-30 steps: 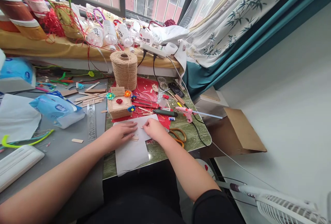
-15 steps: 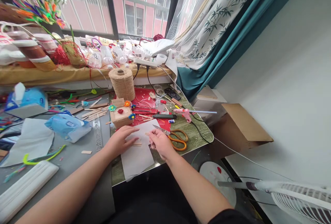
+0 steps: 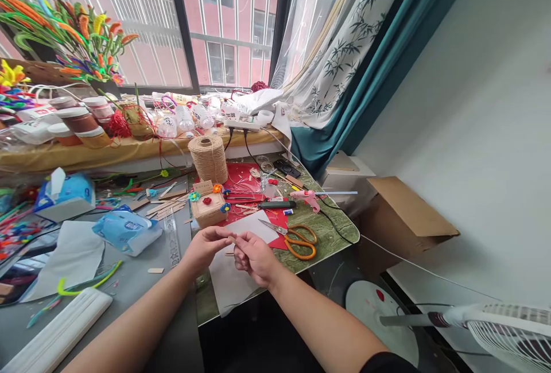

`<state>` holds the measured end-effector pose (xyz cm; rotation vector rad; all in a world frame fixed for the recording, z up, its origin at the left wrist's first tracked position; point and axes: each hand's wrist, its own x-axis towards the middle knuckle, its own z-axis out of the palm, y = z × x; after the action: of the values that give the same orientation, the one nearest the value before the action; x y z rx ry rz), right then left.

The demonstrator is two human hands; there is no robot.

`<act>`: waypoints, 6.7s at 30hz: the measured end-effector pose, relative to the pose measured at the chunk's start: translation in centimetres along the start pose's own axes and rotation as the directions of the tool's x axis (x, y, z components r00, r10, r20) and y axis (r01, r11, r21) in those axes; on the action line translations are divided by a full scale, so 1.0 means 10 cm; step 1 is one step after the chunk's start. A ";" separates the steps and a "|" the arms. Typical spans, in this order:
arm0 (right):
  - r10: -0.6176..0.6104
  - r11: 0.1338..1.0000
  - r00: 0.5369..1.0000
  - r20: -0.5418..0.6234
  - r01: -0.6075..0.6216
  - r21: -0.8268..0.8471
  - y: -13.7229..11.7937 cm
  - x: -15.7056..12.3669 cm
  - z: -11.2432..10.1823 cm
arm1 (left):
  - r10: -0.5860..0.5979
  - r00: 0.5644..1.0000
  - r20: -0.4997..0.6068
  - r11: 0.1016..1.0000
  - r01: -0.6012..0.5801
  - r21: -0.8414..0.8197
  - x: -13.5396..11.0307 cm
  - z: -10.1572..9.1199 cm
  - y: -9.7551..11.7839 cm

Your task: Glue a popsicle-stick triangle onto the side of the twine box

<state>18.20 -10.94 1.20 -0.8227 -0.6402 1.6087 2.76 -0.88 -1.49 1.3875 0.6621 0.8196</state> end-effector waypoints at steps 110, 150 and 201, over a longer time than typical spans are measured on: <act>0.037 -0.116 0.996 0.080 0.084 -0.990 -0.52 0.03 -0.83 | 0.051 0.941 0.336 0.454 -0.321 0.831 0.14 -0.19 -0.22; 0.025 0.969 0.996 -0.088 -0.045 -0.244 -0.09 0.13 -0.33 | 0.012 1.000 0.020 0.995 -0.014 0.096 0.02 -0.04 0.02; -0.046 -0.288 0.993 0.111 0.093 -0.953 -0.50 0.78 -0.76 | 0.083 0.969 0.233 0.404 -0.247 0.881 0.05 -0.07 -0.27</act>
<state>26.50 -2.59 -0.81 -1.9042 -2.1951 0.4816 2.81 -0.06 -4.19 2.5490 0.9142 0.4516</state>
